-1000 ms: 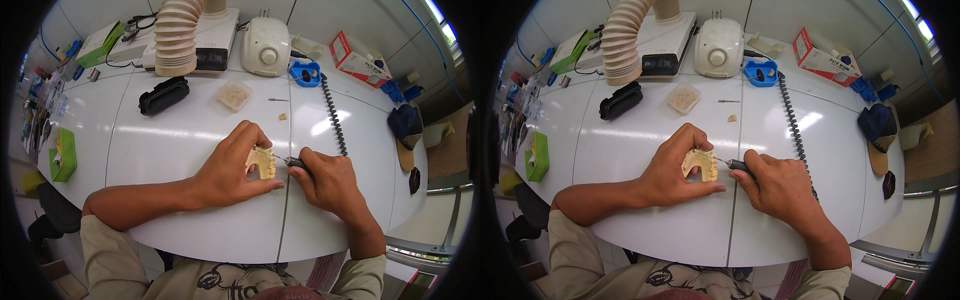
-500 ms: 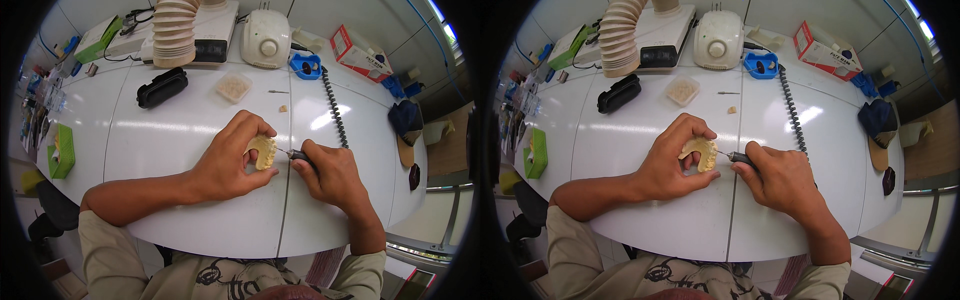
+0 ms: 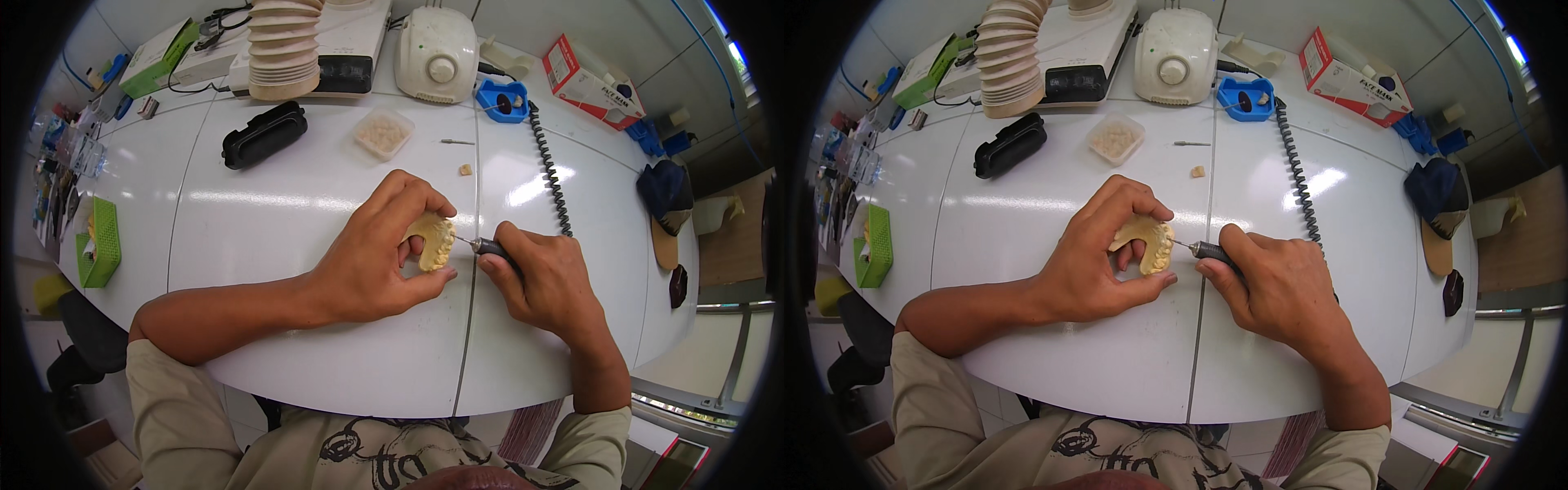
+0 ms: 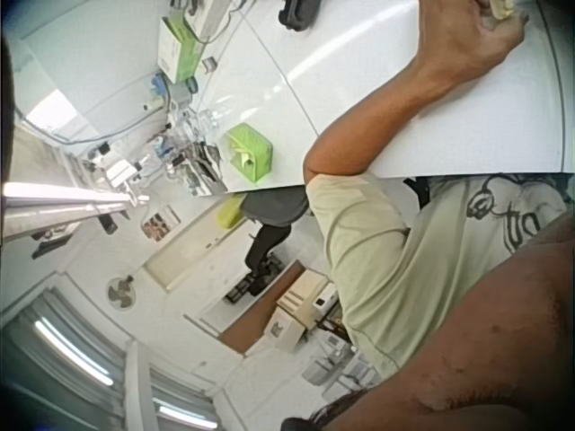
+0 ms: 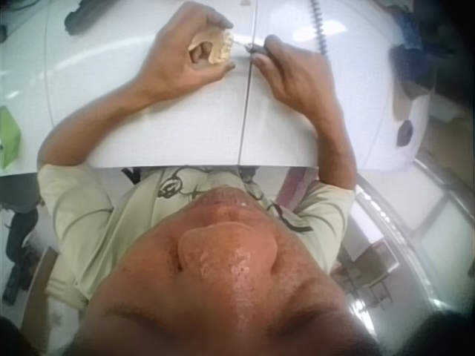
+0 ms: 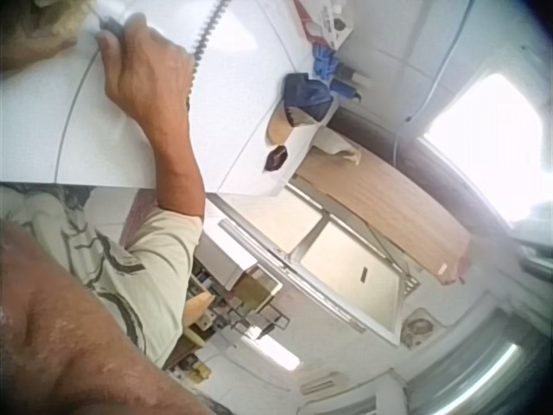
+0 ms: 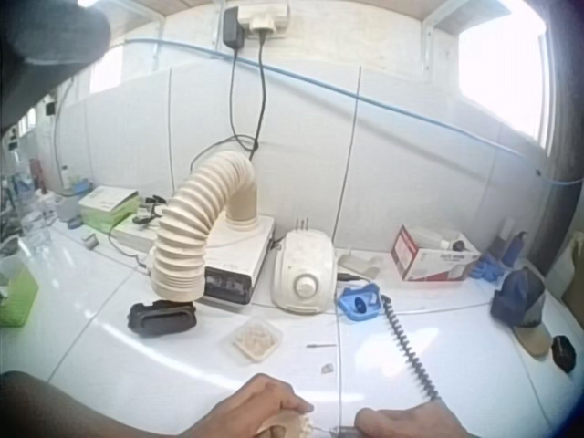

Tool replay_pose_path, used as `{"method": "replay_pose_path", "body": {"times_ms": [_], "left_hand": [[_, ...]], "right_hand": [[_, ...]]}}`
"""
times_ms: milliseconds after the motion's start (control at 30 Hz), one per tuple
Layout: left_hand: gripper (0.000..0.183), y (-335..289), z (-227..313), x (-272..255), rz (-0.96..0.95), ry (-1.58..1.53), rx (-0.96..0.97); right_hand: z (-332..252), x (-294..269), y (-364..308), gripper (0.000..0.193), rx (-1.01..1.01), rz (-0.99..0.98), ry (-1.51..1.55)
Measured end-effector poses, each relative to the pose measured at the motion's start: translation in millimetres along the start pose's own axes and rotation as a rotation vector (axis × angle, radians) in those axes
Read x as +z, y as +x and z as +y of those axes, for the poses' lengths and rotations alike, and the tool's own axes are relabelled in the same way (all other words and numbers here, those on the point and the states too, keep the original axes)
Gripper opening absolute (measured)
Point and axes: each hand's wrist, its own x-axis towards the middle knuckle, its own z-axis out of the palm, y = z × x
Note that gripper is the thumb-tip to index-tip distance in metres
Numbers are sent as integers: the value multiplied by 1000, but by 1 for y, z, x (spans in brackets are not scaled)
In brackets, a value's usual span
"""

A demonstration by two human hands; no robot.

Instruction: The person uses a rotary handpiece to grind and shape a small, tooth-colored prosthetic component. They then pick up a larger dental cast model and continue to use the rotary tool to refine the surface of the teeth on the model.

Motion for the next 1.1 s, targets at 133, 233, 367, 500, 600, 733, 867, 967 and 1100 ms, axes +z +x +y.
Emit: {"method": "replay_pose_path", "body": {"times_ms": [133, 233, 367, 500, 600, 733, 867, 967, 1100], "left_hand": [[56, 0, 1, 0, 2, -10, -9], [56, 0, 0, 0, -6, -17, -14], [56, 1, 0, 1, -1, -6, -4], [56, 0, -1, 1, -8, -2, 0], [56, 0, -1, 1, -9, 0, 4], [56, 0, 0, 1, -9, 8, 9], [56, 1, -3, 1, 9, 13, 25], [56, 1, -1, 0, 5, 6, 2], [55, -1, -2, 2, -3, -3, 13]], "right_hand": [[0, 0, 0, 39, 2, 1, 0], [0, 0, 0, 39, 4, 0, -1], [0, 1, 0, 40, 11, -9, 1], [0, 1, 0, 40, 9, -11, 4], [0, 0, 0, 39, 10, -19, -1], [-1, -1, 0, 39, 12, -21, 0], [-1, -2, 1, 38, 15, -19, 9], [-1, -3, 1, 38, 19, -23, 13], [-1, 1, -2, 37, 8, -12, -8]]}}
